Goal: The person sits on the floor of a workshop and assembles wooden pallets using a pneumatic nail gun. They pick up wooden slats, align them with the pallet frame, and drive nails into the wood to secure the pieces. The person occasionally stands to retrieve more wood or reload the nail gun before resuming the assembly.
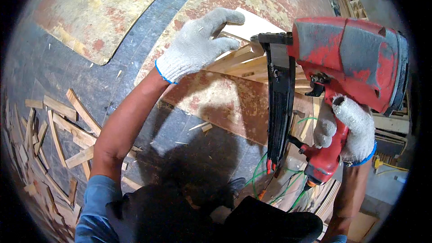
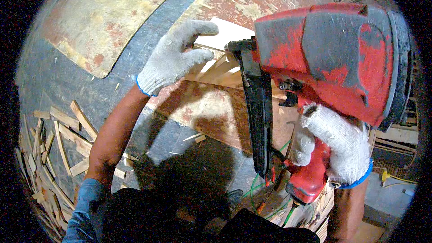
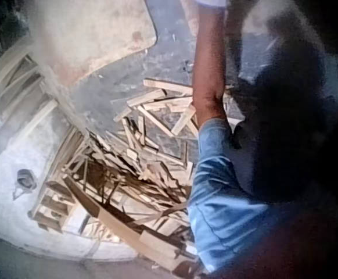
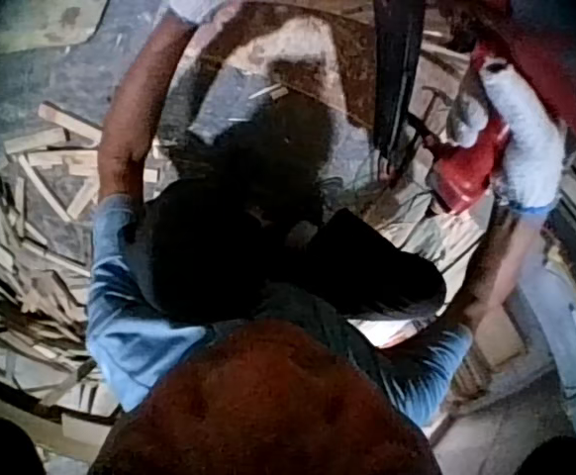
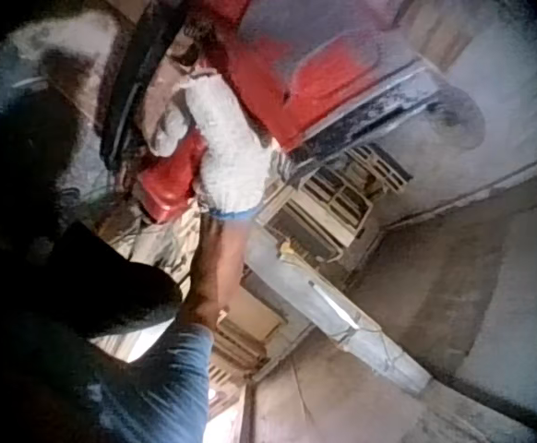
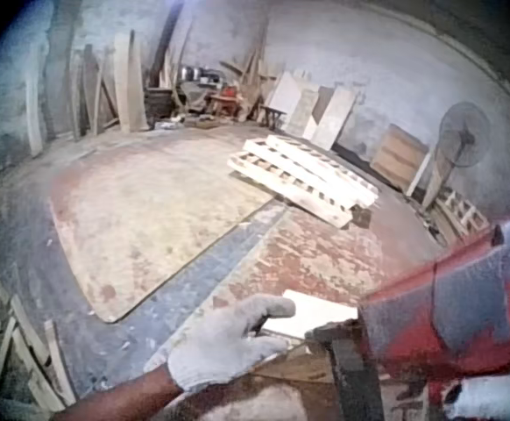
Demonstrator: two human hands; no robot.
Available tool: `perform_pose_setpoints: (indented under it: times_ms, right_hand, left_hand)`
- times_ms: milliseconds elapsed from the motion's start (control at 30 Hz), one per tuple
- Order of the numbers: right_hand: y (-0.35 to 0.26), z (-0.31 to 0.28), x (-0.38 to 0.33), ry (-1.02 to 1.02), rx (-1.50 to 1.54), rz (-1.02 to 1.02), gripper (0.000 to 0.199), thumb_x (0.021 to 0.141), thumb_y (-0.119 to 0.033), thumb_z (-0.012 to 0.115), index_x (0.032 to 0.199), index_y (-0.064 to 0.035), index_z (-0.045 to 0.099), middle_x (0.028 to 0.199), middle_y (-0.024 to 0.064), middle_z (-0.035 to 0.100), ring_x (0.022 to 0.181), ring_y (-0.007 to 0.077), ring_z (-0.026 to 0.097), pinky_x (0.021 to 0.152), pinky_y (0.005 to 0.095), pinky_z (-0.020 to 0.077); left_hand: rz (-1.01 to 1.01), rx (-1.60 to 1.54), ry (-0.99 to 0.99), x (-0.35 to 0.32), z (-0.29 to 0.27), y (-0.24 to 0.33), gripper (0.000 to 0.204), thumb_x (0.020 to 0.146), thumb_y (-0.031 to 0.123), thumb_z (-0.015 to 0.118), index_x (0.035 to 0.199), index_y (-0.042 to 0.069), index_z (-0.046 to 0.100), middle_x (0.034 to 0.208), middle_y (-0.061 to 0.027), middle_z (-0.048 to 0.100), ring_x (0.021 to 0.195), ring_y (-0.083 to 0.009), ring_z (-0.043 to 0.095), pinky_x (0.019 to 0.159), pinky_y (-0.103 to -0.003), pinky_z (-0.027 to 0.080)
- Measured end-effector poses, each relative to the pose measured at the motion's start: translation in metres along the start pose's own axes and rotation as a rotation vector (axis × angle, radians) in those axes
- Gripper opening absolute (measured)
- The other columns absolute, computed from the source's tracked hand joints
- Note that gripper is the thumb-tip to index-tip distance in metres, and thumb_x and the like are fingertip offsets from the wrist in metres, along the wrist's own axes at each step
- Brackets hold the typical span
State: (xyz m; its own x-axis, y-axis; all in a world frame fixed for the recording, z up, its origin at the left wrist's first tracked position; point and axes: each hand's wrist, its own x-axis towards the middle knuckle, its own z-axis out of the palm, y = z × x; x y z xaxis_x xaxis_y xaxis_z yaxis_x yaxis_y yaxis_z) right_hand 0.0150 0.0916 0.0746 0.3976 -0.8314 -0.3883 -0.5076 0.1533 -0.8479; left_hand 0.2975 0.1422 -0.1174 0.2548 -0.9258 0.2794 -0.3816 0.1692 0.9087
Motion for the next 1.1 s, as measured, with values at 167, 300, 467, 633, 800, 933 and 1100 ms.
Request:
perform_pose_setpoints:
  times_ms: [167,300,467,633,800,933,1100]
  right_hand:
    - [-0.01,0.008,-0.007,-0.01,0.03,0.02,0.032,0.09,-0.02,0.067,0.114,-0.0002,0.059,0.064,0.0107,0.059,0.044,0.0232,0.056,0.041,0.037,0.0473]
    - [0.003,-0.01,-0.009,0.042,-0.073,-0.025,0.032,0.09,-0.021,0.068,0.113,-0.0004,0.059,0.064,0.0107,0.059,0.044,0.0234,0.056,0.041,0.0375,0.0475]
    - [-0.007,0.004,-0.006,-0.015,0.005,-0.008,0.031,0.09,-0.023,0.068,0.109,-0.0007,0.058,0.063,0.0106,0.058,0.044,0.0243,0.055,0.042,0.0386,0.048]
    - [0.0,-0.001,-0.006,0.005,0.033,-0.036,0.031,0.091,-0.026,0.067,0.108,-0.0013,0.058,0.063,0.0103,0.056,0.044,0.0243,0.054,0.043,0.0389,0.0478]
    - [0.013,-0.017,-0.005,0.092,0.07,0.014,0.033,0.092,-0.029,0.066,0.107,-0.0005,0.059,0.063,0.0104,0.056,0.044,0.0245,0.054,0.043,0.039,0.0467]
    - [0.001,-0.007,-0.013,-0.015,0.262,0.095,0.032,0.091,-0.027,0.067,0.105,0.0007,0.062,0.067,0.0116,0.06,0.048,0.0252,0.056,0.046,0.0393,0.0469]
    - [0.007,-0.006,-0.014,0.025,0.133,0.043,0.035,0.089,-0.028,0.068,0.109,-0.0001,0.059,0.064,0.0117,0.059,0.045,0.0248,0.055,0.042,0.0385,0.0468]
  left_hand:
    - [0.004,-0.341,0.049,-0.004,0.008,-0.015,0.087,0.085,0.019,0.079,0.158,0.008,0.032,0.16,-0.0125,0.038,0.146,-0.0255,0.039,0.117,-0.039,0.037]
    - [0.19,-0.019,-0.034,0.012,0.011,-0.018,0.092,0.085,0.025,0.081,0.159,0.008,0.029,0.163,-0.0134,0.034,0.151,-0.0262,0.03,0.122,-0.04,0.029]
    - [0.202,-0.207,-0.147,0.025,-0.001,-0.026,0.09,0.086,0.027,0.08,0.159,0.008,0.031,0.163,-0.0132,0.033,0.152,-0.0246,0.027,0.122,-0.039,0.03]
    - [0.214,-0.101,-0.198,0.031,-0.008,-0.02,0.081,0.087,0.023,0.079,0.155,0.007,0.038,0.157,-0.0126,0.042,0.145,-0.0232,0.038,0.119,-0.038,0.034]
    - [0.104,-0.038,-0.138,0.028,-0.003,-0.004,0.068,0.086,0.015,0.078,0.146,0.004,0.048,0.145,-0.012,0.054,0.135,-0.0223,0.05,0.114,-0.036,0.041]
    - [0.12,0.022,-0.11,0.022,-0.003,0.0,0.065,0.086,0.013,0.077,0.144,0.003,0.05,0.142,-0.013,0.057,0.132,-0.0231,0.054,0.112,-0.036,0.043]
    - [0.088,0.034,-0.108,0.018,-0.003,0.004,0.063,0.087,0.014,0.077,0.144,0.005,0.051,0.14,-0.0142,0.058,0.129,-0.024,0.056,0.11,-0.037,0.044]
